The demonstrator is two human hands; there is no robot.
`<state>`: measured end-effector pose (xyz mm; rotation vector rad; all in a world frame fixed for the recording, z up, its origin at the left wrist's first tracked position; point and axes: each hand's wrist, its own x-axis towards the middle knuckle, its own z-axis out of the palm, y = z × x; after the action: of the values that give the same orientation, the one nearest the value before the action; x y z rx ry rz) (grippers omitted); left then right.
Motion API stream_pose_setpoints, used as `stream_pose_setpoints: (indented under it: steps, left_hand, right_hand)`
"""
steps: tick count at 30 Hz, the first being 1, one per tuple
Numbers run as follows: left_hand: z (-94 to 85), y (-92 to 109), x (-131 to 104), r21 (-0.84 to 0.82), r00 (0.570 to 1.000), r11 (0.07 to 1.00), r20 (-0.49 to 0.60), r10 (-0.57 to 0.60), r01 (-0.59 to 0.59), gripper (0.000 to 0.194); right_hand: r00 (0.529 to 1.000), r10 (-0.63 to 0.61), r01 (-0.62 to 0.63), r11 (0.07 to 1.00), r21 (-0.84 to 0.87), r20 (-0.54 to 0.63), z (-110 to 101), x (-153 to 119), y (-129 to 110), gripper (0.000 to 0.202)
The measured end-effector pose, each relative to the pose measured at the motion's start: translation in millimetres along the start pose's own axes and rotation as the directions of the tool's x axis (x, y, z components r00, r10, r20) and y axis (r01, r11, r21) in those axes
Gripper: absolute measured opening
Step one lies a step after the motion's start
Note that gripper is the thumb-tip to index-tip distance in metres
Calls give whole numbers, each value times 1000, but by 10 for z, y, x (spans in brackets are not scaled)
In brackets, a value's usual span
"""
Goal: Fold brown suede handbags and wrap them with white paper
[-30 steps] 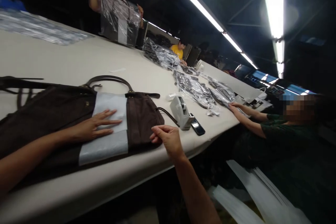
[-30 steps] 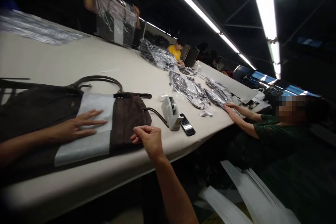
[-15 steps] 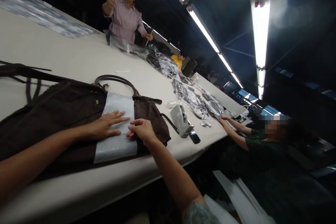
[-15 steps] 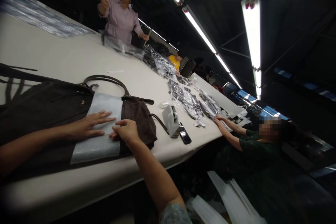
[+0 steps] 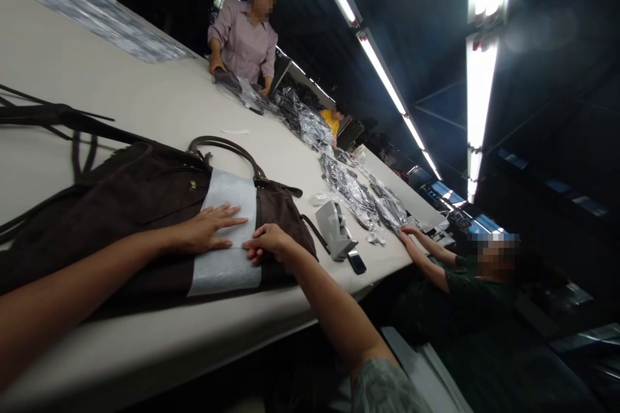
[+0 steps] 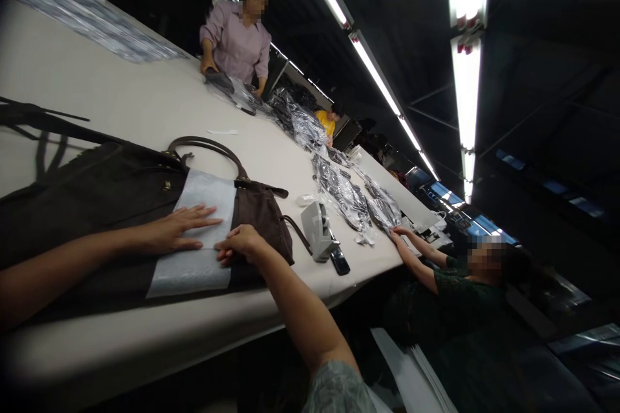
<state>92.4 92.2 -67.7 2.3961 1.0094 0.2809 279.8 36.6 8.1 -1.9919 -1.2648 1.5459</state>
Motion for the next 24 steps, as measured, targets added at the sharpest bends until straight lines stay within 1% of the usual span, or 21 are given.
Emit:
stream_pose_setpoints:
  steps: [2,4,7,10,12,13,15,17,18,19,20,21,22,23,24]
  left_hand:
    - [0,-3,0,0,1000,1000,-4,4,-4,67]
    - [-3,-6,-5,2,1000,1000,-4,8,-8,68]
    - [-5,-19,-9,10,1000,1000,3,9,-9,70]
    - [-5,-28,-11,18,1000,1000,3,13,-13,70]
    - [-9,-21,-20,17,1000,1000,-7,17,-17,68]
    - [-13,-13,-26,14,1000,1000,-15,18,-18,67]
    - [-25,4,-41,5,1000,1000,-25,16,-16,66]
    - [-34,5,-51,-1,1000,1000,-28,14,-14,66]
    - [-31,-7,-56,-2,1000,1000,-25,14,-14,66]
    - [-19,-26,-59,-1,1000,1000,-20,17,-17,67]
    - [2,-55,-61,1,1000,1000,-10,22,-22,70]
    - [32,-90,-56,4,1000,1000,-4,26,-26,74]
    - [70,-130,-39,12,1000,1000,-9,26,-26,80]
    - [110,-169,0,23,1000,999,-14,27,-26,89]
    - [147,-199,65,33,997,999,-77,18,-16,97]
  right_hand:
    - [1000,1,0,993,-117,5,-16,-8,-4,39]
    - [1000,10,-4,962,-272,19,-46,-21,-13,39]
    - [999,34,-14,859,-512,28,-130,-27,-51,46]
    - [998,29,18,734,-679,58,-272,-35,-104,53]
    - [993,41,50,688,-724,108,-396,-85,-104,52]
    - [990,49,65,685,-726,135,-464,-132,-84,50]
    - [982,37,100,731,-675,185,-622,-264,6,45]
    - [978,-48,156,815,-557,204,-824,-421,141,41]
    - [977,-123,193,857,-477,175,-948,-496,214,40]
    - [972,-217,233,890,-392,87,-1088,-564,287,39]
    - [950,-307,274,909,-315,-58,-1243,-622,356,38]
    - [897,-371,311,915,-256,-238,-1411,-671,421,35]
    - [815,-399,336,916,-219,-420,-1588,-712,484,32]
    - [722,-392,343,918,-197,-570,-1771,-746,547,29]
    - [643,-364,333,925,-181,-674,-1953,-773,611,25]
